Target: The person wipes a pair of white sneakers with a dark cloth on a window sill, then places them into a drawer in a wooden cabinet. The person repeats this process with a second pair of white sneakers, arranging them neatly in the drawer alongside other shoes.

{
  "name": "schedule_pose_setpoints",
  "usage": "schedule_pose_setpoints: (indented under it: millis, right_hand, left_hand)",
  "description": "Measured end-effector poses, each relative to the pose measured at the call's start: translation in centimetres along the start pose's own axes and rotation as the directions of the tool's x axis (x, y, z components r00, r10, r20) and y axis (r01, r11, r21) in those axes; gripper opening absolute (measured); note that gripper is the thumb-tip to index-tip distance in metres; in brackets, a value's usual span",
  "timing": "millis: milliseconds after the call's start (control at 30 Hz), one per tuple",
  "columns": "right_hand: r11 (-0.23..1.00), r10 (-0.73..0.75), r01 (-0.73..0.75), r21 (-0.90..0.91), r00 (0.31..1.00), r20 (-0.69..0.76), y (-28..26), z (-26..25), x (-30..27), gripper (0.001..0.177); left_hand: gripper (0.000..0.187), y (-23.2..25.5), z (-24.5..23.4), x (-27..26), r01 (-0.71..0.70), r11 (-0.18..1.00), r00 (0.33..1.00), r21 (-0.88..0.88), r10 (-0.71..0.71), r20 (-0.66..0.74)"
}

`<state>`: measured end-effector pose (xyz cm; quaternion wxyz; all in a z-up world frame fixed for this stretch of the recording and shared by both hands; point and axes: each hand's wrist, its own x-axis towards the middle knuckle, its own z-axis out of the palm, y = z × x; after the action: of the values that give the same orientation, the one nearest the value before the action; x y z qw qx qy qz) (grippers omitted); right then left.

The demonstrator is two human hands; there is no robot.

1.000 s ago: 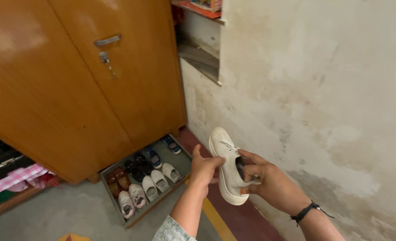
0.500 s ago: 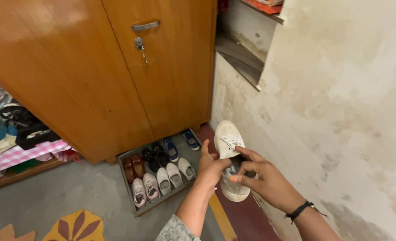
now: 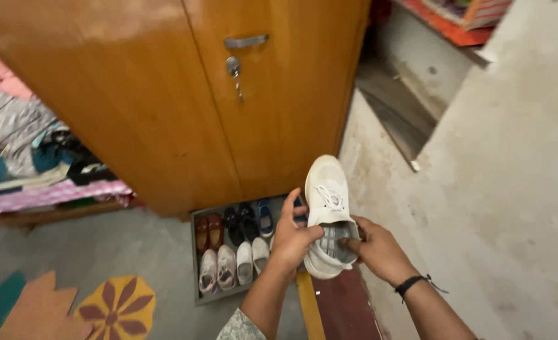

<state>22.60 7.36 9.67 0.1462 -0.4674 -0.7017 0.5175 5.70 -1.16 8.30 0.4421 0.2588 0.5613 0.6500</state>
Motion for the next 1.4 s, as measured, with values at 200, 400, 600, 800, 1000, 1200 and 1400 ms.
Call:
schedule_pose_setpoints:
  millis: [200, 400, 600, 800, 1000, 1200, 1400]
  right_hand:
    - [0.992, -0.102, 0.097, 0.077, 0.992, 0.077, 0.7, 0.6, 6.5, 0.063]
    - [0.978, -0.081, 0.054, 0.201, 0.988, 0.131, 1.3, 2.7, 13.2, 0.07]
    - [0.99, -0.033, 0.018, 0.137, 0.994, 0.105, 2.4, 5.3, 18.8, 0.075]
    - [0.99, 0.032, -0.046, 0.136, 0.995, 0.099, 6.6, 7.2, 23.6, 0.074]
    - [0.993, 0.089, -0.098, 0.067, 0.988, 0.125, 13.1, 9.6, 29.0, 0.073]
    - [0.969, 0.245, -0.237, -0.076, 0.962, 0.118, 21.0, 11.6, 33.7, 0.073]
    - [0.975, 0.214, -0.221, 0.031, 0.966, 0.146, 33.0, 14.4, 39.7, 0.072]
  left_hand:
    - [0.095, -1.9, -1.4, 4.0, -0.164, 0.977, 0.984, 0.135, 0.171, -0.044]
    - [0.097, -3.5, -4.1, 8.9, -0.1, 0.963, 0.986, 0.25, 0.13, -0.107]
    - [0.102, -5.2, -6.3, 14.7, -0.011, 0.955, 0.993, 0.297, 0.045, -0.109]
    - [0.098, -8.4, -7.6, 18.2, 0.047, 0.944, 0.995, 0.326, -0.014, -0.103]
    - [0.096, -14.6, -8.6, 21.9, 0.157, 0.915, 0.984, 0.371, -0.11, -0.143]
    - [0.095, -24.6, -8.7, 25.9, 0.287, 0.791, 0.954, 0.54, -0.183, -0.239]
    - [0.093, -35.3, -8.9, 29.5, 0.285, 0.785, 0.953, 0.549, -0.17, -0.252]
